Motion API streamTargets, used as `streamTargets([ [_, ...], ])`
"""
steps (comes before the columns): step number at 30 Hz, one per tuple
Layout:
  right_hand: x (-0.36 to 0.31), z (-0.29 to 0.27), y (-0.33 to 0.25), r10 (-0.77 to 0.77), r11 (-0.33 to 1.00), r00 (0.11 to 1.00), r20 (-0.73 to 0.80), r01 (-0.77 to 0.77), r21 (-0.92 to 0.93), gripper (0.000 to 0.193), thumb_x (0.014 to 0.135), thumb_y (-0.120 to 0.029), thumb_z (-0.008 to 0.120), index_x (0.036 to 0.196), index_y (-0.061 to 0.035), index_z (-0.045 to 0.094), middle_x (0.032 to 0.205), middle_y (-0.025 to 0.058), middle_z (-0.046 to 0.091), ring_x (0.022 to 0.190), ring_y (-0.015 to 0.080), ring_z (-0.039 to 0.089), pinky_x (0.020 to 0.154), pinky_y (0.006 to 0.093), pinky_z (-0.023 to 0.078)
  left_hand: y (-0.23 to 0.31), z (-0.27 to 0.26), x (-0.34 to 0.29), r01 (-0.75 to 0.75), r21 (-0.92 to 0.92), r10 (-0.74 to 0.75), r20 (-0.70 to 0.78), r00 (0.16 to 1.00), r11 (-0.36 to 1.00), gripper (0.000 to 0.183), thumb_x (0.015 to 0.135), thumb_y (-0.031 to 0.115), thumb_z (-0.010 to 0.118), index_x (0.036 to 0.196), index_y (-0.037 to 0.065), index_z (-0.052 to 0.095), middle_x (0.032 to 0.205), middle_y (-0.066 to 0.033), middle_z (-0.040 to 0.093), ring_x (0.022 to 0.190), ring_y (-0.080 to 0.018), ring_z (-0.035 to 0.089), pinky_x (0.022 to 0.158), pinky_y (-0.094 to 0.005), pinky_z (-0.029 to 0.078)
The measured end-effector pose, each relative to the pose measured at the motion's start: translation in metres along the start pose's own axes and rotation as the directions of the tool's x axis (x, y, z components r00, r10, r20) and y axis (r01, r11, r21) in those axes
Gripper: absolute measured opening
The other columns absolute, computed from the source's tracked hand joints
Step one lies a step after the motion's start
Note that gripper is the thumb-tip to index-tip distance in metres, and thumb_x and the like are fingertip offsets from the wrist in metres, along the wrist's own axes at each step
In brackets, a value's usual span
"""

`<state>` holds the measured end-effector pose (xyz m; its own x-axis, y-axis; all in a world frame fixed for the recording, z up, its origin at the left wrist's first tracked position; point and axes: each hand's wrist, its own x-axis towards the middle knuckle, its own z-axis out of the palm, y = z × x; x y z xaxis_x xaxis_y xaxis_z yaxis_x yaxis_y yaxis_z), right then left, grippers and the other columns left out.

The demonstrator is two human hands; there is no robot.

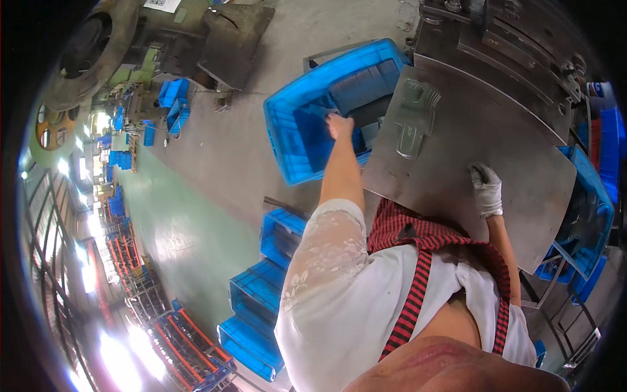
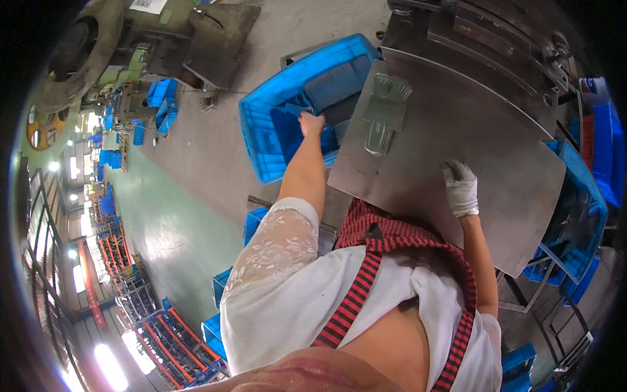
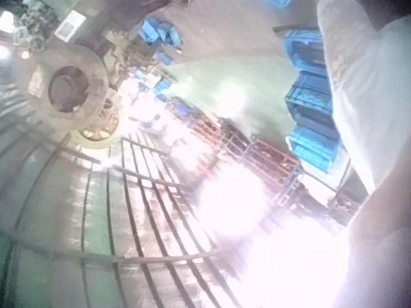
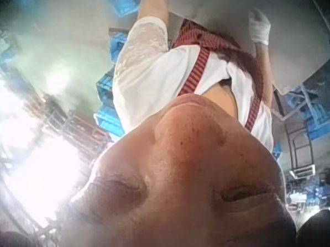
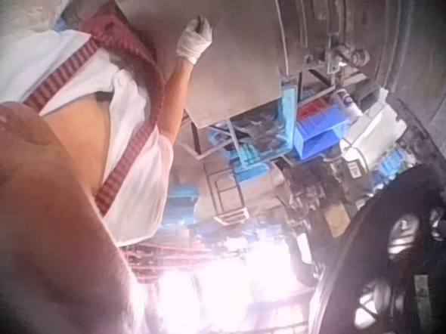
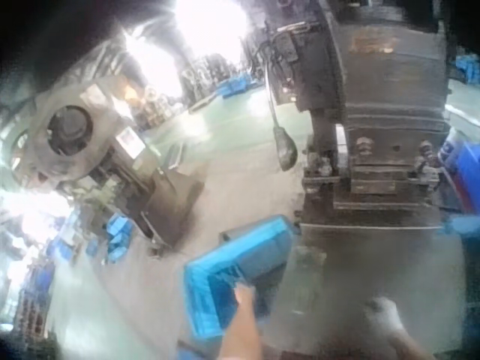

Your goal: The person repeatedly takes metal pieces from a bin, feeds them into a stamping press machine to shape them, and stacks the processed metal pieces on a table.

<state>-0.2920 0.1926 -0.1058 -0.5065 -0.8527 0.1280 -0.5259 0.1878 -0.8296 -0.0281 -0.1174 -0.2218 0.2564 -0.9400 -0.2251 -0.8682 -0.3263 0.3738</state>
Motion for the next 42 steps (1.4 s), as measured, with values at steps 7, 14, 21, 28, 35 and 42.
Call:
streamTargets([
  [7, -0.002, 0.013, 0.006, -0.018, 0.991, 0.997, -0.080, 0.007, -0.133, 0.010, 0.075, -0.004, 0.057, 0.086, -0.0031, 0.058, 0.078, 0.0154, 0.058, 0.070, 0.0318, 0.057, 0.060, 0.0364, 0.045, -0.039, -0.036, 0.077, -0.602, 0.416, 0.426, 0.444, 0.788, 0.681, 0.063, 0.067, 0.019, 0.066, 0.124, 0.016, 0.039, 0.136, -0.0115, 0.028, 0.124, -0.0356, 0.025, 0.098, -0.0437, 0.031],
  [14, 0.004, 0.025, -0.005, -0.065, 0.947, 0.992, -0.106, 0.028, -0.319, 0.012, 0.074, -0.003, 0.056, 0.086, -0.0064, 0.057, 0.081, 0.0144, 0.056, 0.071, 0.0334, 0.056, 0.060, 0.0388, 0.045, -0.035, -0.044, 0.110, -0.802, 0.469, 0.349, 0.729, 0.588, 0.371, 0.086, 0.057, 0.016, 0.072, 0.131, 0.018, 0.028, 0.138, -0.0121, 0.023, 0.127, -0.0328, 0.019, 0.100, -0.0464, 0.026],
  [21, 0.010, 0.025, -0.008, -0.024, 0.927, 0.993, -0.118, -0.022, -0.375, 0.013, 0.074, -0.006, 0.058, 0.087, -0.0080, 0.058, 0.082, 0.0122, 0.057, 0.072, 0.0322, 0.056, 0.061, 0.0381, 0.046, -0.076, -0.061, 0.067, -0.940, 0.317, 0.655, 0.685, 0.318, 0.126, 0.081, 0.049, 0.032, 0.076, 0.120, 0.011, 0.042, 0.118, -0.0165, 0.042, 0.117, -0.0324, 0.035, 0.095, -0.0386, 0.033],
  [28, 0.006, 0.027, 0.000, -0.030, 0.889, 0.987, -0.155, -0.045, -0.456, 0.015, 0.074, -0.007, 0.058, 0.088, -0.0101, 0.057, 0.083, 0.0101, 0.058, 0.072, 0.0310, 0.057, 0.061, 0.0382, 0.046, -0.055, -0.053, 0.061, -0.992, 0.107, 0.519, 0.845, 0.128, 0.070, 0.052, 0.056, 0.021, 0.067, 0.104, 0.011, 0.052, 0.100, -0.0130, 0.053, 0.095, -0.0321, 0.052, 0.076, -0.0404, 0.045],
  [35, 0.008, 0.026, -0.002, 0.037, 0.845, 0.987, -0.155, -0.114, -0.523, 0.013, 0.074, -0.017, 0.058, 0.087, -0.0141, 0.057, 0.083, 0.0087, 0.058, 0.069, 0.0297, 0.057, 0.058, 0.0391, 0.047, -0.058, -0.050, 0.048, -0.984, 0.154, 0.501, 0.847, 0.180, 0.094, 0.032, 0.064, 0.014, 0.056, 0.096, 0.015, 0.054, 0.085, -0.0124, 0.059, 0.085, -0.0314, 0.057, 0.072, -0.0416, 0.046],
  [42, 0.010, 0.025, -0.002, -0.004, 0.890, 0.988, -0.154, -0.067, -0.450, 0.013, 0.074, -0.014, 0.057, 0.087, -0.0158, 0.058, 0.079, 0.0069, 0.057, 0.066, 0.0284, 0.057, 0.056, 0.0381, 0.046, 0.001, -0.140, 0.008, -0.920, 0.232, 0.661, 0.643, 0.388, 0.315, 0.032, 0.060, 0.016, 0.065, 0.089, 0.013, 0.053, 0.086, -0.0098, 0.060, 0.084, -0.0314, 0.057, 0.068, -0.0425, 0.045],
])
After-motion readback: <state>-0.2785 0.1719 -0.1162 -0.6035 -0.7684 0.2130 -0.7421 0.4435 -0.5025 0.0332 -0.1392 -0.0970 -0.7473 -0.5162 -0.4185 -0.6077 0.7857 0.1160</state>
